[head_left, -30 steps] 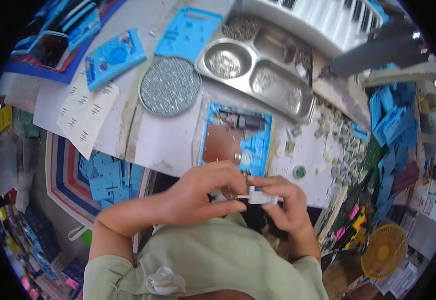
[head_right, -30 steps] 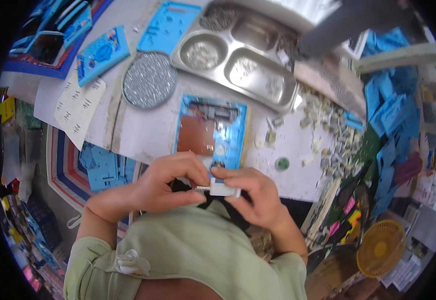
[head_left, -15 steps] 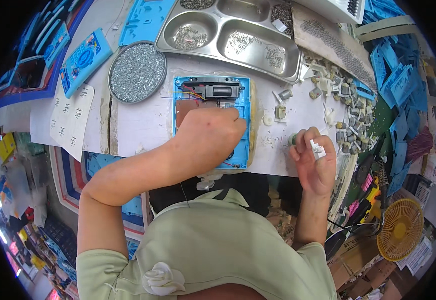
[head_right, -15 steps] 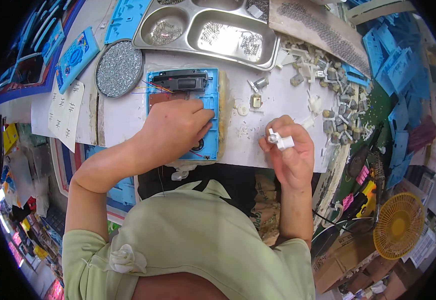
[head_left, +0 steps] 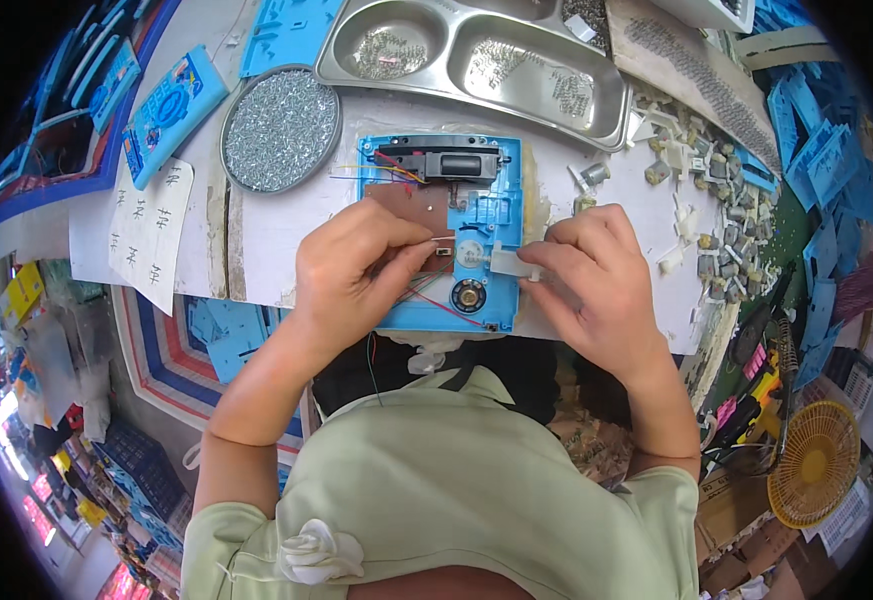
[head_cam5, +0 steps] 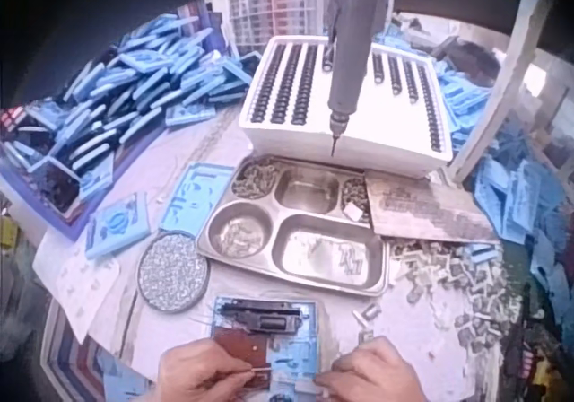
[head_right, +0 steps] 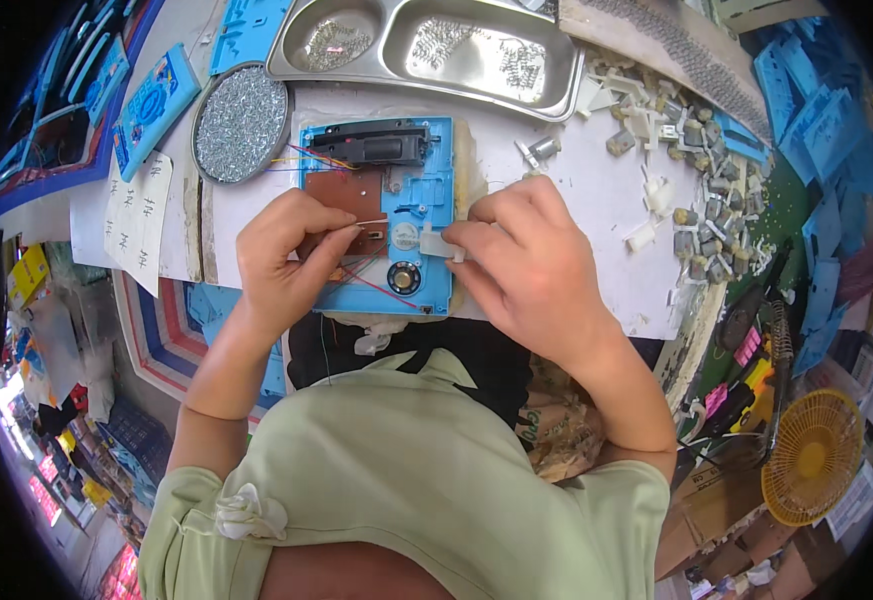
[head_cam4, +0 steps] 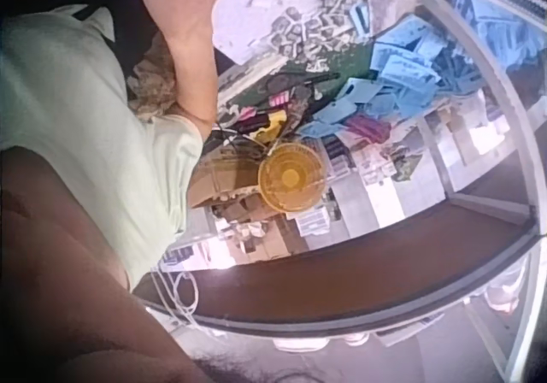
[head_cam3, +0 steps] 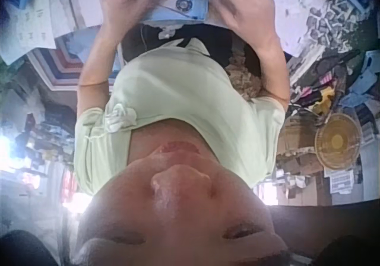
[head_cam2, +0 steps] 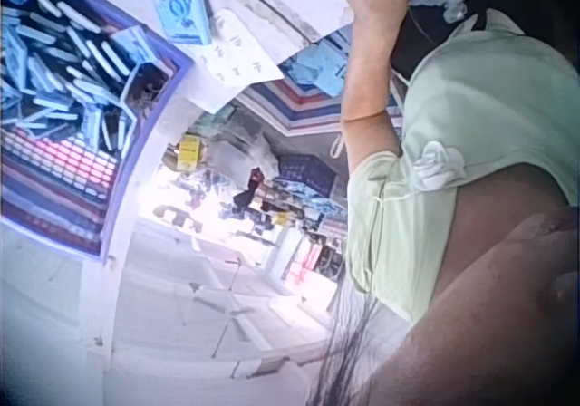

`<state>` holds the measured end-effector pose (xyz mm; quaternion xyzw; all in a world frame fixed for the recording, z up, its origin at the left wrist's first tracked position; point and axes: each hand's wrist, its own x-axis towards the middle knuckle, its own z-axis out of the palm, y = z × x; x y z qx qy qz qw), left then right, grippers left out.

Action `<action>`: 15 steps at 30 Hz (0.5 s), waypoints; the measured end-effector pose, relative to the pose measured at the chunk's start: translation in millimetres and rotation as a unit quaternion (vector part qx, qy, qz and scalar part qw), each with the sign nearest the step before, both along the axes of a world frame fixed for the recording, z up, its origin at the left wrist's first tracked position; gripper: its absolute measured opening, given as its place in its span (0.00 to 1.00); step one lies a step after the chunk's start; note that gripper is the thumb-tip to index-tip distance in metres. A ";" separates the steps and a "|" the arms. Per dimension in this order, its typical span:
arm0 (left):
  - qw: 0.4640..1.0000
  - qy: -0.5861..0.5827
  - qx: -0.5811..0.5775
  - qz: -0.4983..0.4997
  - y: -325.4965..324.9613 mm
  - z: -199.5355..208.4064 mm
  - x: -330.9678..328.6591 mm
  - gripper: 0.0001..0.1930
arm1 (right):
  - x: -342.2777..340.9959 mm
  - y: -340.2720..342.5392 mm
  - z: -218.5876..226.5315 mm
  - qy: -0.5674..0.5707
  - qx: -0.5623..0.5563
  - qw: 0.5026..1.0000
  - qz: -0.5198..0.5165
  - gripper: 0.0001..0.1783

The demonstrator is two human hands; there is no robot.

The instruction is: Soldering components and using an electric screwdriver to assemble a blue plastic electronic device casing.

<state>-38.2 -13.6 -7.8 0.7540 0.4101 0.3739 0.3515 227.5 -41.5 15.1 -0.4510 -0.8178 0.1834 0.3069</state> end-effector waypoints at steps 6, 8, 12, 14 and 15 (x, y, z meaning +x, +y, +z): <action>0.998 0.006 0.061 -0.004 1.9 -3.6 7.0 0.07 | -19.3 12.8 12.7 -0.091 0.032 0.994 0.057 0.17; 0.998 0.006 0.058 0.002 1.1 -4.3 8.1 0.07 | -18.8 19.4 7.3 -0.040 0.020 0.997 0.069 0.17; 0.999 -0.005 0.032 0.015 -0.8 -6.2 9.0 0.08 | -2.6 24.4 -23.6 0.090 -0.035 0.992 0.080 0.16; 0.999 -0.006 0.041 0.011 0.2 -9.1 8.5 0.08 | -2.7 19.9 -36.8 0.111 -0.033 0.991 0.066 0.17; 0.999 -0.006 0.041 0.012 0.0 -9.1 8.5 0.08 | -3.6 18.5 -39.5 0.124 -0.033 0.990 0.058 0.17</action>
